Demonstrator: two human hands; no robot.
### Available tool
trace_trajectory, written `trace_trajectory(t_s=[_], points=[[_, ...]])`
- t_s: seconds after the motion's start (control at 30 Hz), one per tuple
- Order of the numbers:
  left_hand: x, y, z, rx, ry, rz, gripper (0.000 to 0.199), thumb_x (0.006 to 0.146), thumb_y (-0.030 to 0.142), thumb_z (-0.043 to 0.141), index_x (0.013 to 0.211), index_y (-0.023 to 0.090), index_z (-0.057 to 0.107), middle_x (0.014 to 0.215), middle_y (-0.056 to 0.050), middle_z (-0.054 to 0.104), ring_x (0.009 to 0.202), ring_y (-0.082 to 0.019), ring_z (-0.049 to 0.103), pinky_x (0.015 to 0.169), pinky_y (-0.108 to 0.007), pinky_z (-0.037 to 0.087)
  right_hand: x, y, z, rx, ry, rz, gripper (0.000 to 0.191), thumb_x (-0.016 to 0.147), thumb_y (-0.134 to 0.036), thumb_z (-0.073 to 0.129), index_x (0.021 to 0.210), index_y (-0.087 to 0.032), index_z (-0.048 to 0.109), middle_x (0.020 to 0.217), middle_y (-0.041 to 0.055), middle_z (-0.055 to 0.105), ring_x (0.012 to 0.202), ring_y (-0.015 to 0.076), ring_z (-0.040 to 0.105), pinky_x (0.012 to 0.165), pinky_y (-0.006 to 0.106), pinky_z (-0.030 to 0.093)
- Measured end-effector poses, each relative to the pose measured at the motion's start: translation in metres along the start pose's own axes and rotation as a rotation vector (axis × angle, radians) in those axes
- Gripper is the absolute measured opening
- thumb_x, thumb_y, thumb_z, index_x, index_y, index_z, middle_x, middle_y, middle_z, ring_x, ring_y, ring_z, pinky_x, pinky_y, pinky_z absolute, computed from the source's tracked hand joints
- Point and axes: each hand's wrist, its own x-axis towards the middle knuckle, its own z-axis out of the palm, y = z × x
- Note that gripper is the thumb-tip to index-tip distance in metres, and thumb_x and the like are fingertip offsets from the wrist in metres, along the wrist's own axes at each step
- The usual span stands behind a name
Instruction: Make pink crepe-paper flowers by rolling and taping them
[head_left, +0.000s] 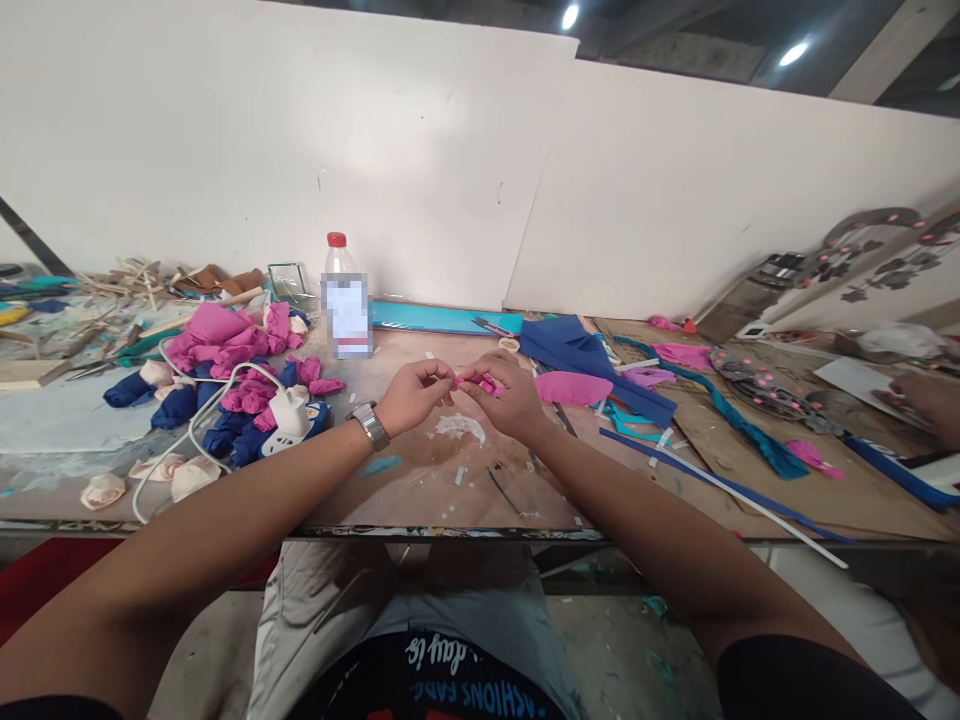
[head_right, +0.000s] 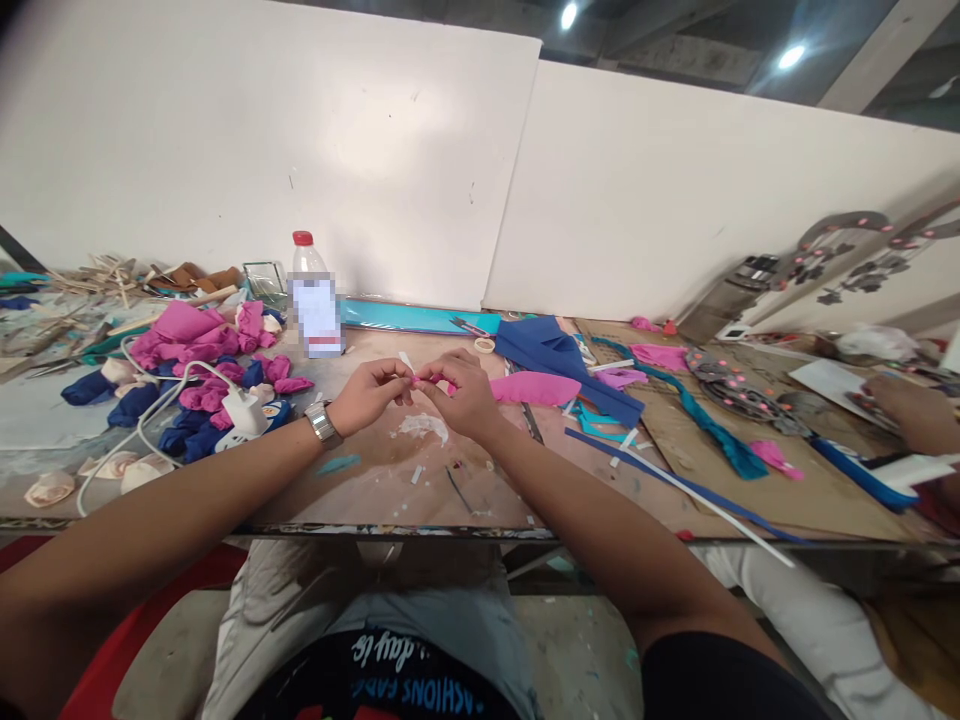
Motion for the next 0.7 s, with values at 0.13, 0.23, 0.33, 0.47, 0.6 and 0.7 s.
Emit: trace_trajectory(t_s=[0.13,0.23,0.33,0.47,0.6,0.7], points=[[0.0009,0.0004,-0.0002,-0.025,-0.002,-0.021,0.013,0.082,0.028,0.062,0.079,0.015,0.065,0.064,-0.002,0.067,0.060,-0.011,0.061,0.062,-0.024,0.050,0.0008,-0.0023,-0.0007,0.013,0.010,0.010,0.024,0.093,-0.047,0.070,0.086,-0.024,0.073,0.077,0.0023,0.070,0.082,0.0215,0.061,0.081,0.038,0.048],[0.0014,0.0002,-0.0006,-0.032,-0.001,-0.023,0.014,0.082,0.028,0.063,0.078,0.015,0.064,0.064,-0.002,0.067,0.059,-0.011,0.061,0.062,-0.024,0.050,0.0010,-0.0037,-0.0013,0.020,0.023,0.010,0.025,0.093,-0.047,0.071,0.086,-0.024,0.073,0.077,0.0023,0.071,0.082,0.0212,0.061,0.080,0.037,0.048],[0.0018,-0.0001,-0.0009,-0.040,0.002,-0.026,0.013,0.081,0.028,0.063,0.078,0.015,0.063,0.064,-0.001,0.067,0.060,-0.011,0.061,0.061,-0.023,0.049,0.0008,-0.0042,-0.0016,0.025,0.030,0.019,0.025,0.093,-0.048,0.071,0.086,-0.024,0.073,0.079,0.0029,0.071,0.082,0.0212,0.061,0.079,0.037,0.049],[0.0022,-0.0001,-0.0009,-0.051,0.004,-0.042,0.012,0.081,0.027,0.062,0.079,0.016,0.064,0.063,-0.001,0.066,0.059,-0.011,0.061,0.061,-0.023,0.049,0.0006,-0.0039,-0.0016,0.024,0.029,0.030,0.024,0.093,-0.048,0.071,0.086,-0.024,0.073,0.079,0.0030,0.071,0.082,0.0215,0.061,0.080,0.038,0.049],[0.0024,-0.0006,-0.0007,-0.061,0.004,-0.051,0.012,0.081,0.028,0.062,0.078,0.016,0.063,0.063,-0.001,0.066,0.059,-0.011,0.061,0.061,-0.023,0.049,0.0004,-0.0038,-0.0015,0.029,0.034,0.019,0.024,0.093,-0.047,0.070,0.086,-0.024,0.073,0.079,0.0030,0.071,0.082,0.0216,0.061,0.081,0.038,0.049],[0.0025,-0.0013,-0.0008,-0.056,0.001,-0.057,0.012,0.082,0.028,0.063,0.079,0.016,0.063,0.063,-0.001,0.066,0.060,-0.011,0.062,0.061,-0.023,0.049,0.0002,-0.0039,-0.0014,0.027,0.034,0.027,0.025,0.093,-0.048,0.070,0.086,-0.024,0.073,0.079,0.0033,0.071,0.083,0.0220,0.062,0.081,0.039,0.050]])
